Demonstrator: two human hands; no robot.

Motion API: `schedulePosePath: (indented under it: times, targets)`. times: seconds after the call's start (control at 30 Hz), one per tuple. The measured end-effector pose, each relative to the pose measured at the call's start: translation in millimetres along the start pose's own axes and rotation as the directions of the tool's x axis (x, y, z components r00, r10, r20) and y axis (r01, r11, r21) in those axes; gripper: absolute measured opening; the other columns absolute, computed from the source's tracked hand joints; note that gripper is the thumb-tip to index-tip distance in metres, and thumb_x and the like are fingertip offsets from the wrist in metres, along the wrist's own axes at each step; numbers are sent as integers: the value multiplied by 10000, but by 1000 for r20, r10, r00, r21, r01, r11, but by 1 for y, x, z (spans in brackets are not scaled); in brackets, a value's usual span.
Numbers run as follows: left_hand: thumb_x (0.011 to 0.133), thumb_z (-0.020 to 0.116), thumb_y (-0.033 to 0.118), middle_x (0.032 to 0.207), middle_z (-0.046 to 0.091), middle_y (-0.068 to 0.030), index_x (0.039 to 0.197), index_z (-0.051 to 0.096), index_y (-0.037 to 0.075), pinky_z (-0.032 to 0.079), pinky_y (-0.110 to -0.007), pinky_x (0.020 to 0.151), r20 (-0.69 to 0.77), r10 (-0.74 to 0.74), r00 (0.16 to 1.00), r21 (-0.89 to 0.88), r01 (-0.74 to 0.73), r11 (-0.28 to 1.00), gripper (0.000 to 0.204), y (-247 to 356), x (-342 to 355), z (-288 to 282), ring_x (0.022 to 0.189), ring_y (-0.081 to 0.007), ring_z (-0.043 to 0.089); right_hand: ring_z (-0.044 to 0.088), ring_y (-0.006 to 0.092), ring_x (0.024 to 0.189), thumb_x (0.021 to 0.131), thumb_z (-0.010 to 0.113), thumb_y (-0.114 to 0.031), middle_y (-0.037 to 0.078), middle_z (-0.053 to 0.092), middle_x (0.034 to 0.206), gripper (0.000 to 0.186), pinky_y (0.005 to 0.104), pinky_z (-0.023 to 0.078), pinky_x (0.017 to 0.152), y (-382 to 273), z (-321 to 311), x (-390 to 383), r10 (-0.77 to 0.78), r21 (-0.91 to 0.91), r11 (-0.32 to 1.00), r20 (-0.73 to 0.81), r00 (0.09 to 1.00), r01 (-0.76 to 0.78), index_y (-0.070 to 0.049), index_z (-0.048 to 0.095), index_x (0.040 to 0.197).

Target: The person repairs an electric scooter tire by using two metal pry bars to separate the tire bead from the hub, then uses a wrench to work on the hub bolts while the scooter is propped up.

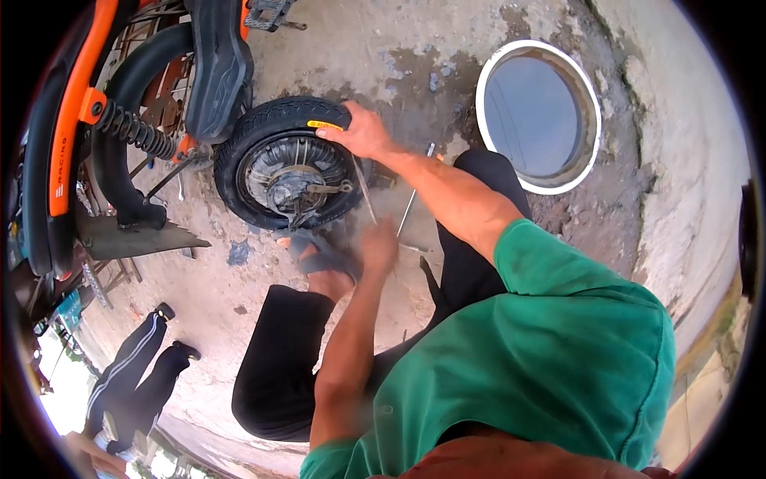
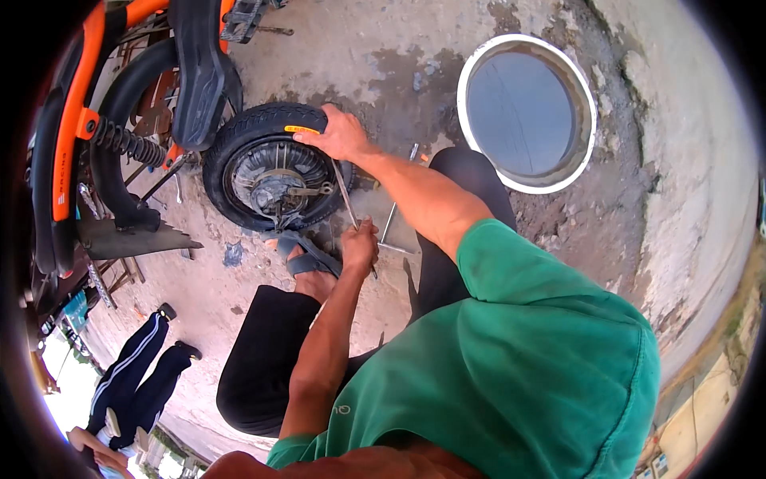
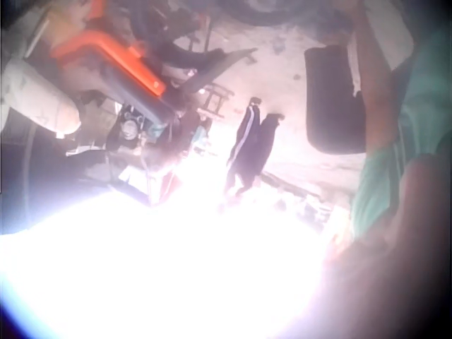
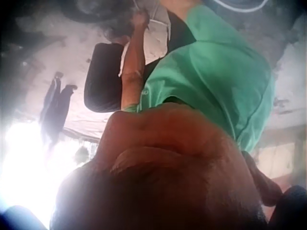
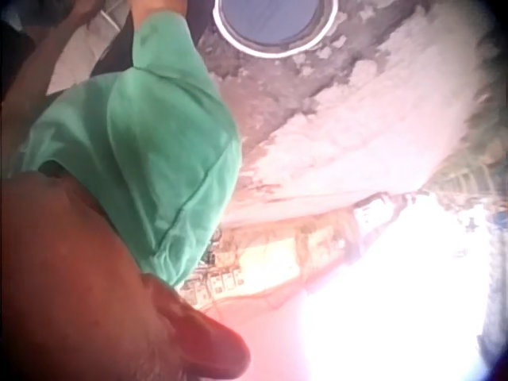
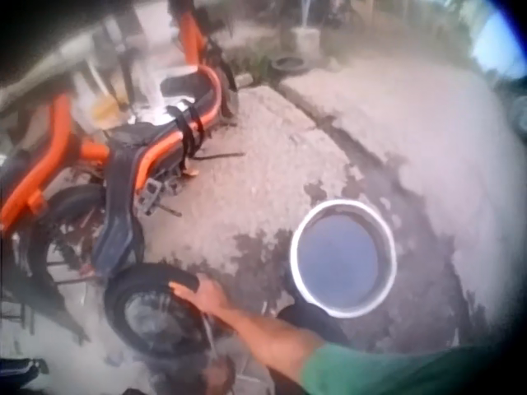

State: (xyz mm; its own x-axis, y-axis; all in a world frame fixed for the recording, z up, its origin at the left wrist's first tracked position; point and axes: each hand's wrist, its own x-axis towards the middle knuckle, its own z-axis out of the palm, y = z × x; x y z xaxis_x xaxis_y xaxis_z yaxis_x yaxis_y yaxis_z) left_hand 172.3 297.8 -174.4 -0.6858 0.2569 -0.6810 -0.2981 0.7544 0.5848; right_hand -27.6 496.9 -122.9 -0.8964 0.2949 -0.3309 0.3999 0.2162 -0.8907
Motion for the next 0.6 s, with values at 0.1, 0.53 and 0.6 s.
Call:
schedulePosePath:
  times: [0.1,0.53,0.6]
  targets:
    - [1068,523,245,921,738,-254,1077,733,31,549,-581,715,-26,-86,996,43,87,995,300,-18,29,12,844,-471,722,715,455,1181,776,865,-691,288,752,1205,910,504,554,1023,0,-11,3,51,-25,998,48,998,-50,7,657,1321]
    - [1120,544,483,555,514,-39,917,637,31,357,-344,384,-146,-188,971,-267,144,953,504,-16,27,1,415,-164,487,703,442,1225,776,853,-708,281,743,1266,967,485,551,1067,-13,-9,4,48,-30,998,71,996,-46,26,638,1368]
    - [1113,535,458,659,622,-133,945,710,1,456,-405,546,-119,-205,972,-224,175,959,517,-17,28,4,576,-255,610,700,453,1221,773,855,-706,291,739,1260,967,495,550,1059,-13,-10,4,49,-37,998,70,996,-46,28,637,1364]
